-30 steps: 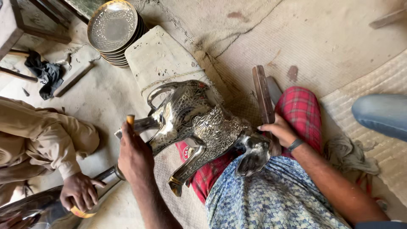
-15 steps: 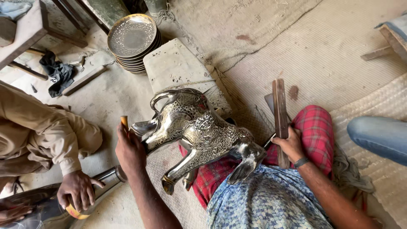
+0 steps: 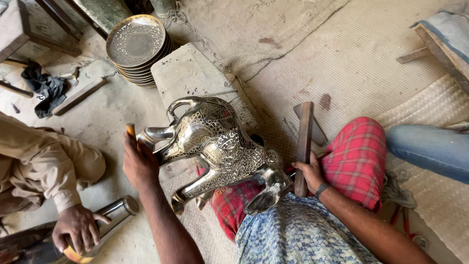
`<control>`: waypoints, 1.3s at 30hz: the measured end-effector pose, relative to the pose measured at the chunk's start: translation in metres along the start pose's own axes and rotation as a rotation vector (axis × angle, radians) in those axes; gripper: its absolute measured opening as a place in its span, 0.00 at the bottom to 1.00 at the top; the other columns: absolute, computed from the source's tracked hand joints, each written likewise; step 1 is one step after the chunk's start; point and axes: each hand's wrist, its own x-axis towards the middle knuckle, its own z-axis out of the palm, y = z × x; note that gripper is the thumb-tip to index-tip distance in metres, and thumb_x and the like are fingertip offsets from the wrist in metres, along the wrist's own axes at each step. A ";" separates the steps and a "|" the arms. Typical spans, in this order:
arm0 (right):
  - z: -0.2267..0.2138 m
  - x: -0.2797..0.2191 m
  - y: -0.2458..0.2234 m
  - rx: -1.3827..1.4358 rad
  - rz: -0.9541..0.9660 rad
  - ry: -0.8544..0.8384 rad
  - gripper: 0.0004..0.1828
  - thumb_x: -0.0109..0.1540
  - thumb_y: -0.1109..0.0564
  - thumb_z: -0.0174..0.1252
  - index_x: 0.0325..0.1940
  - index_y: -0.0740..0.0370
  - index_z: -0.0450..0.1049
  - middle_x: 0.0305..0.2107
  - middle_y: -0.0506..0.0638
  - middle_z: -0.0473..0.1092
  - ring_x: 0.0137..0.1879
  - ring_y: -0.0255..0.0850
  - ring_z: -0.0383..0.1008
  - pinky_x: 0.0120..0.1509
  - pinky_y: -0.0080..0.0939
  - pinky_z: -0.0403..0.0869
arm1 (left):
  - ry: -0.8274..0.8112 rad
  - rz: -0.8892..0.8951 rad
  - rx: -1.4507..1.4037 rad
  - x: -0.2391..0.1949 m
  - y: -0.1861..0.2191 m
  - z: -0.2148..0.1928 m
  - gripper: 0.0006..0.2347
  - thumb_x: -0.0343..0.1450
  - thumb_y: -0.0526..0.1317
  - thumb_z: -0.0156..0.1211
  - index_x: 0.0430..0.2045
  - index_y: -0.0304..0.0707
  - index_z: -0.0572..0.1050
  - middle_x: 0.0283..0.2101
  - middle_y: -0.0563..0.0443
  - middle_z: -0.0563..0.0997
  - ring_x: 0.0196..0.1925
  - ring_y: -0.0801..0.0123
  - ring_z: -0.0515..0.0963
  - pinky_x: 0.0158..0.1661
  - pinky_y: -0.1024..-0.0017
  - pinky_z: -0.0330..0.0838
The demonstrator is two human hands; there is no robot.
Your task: The person uses a chisel and hammer to engrave intricate patterns onto a silver elephant figurine. They repeatedly strike the chisel with the hammer to create detailed designs on the figurine's surface.
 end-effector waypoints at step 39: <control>-0.003 0.069 -0.015 0.391 0.175 -0.234 0.21 0.54 0.66 0.58 0.51 0.58 0.69 0.33 0.45 0.70 0.42 0.40 0.71 0.46 0.45 0.77 | 0.139 -0.457 -0.109 0.083 0.041 0.019 0.11 0.79 0.35 0.51 0.55 0.32 0.69 0.35 0.33 0.83 0.32 0.44 0.83 0.31 0.48 0.72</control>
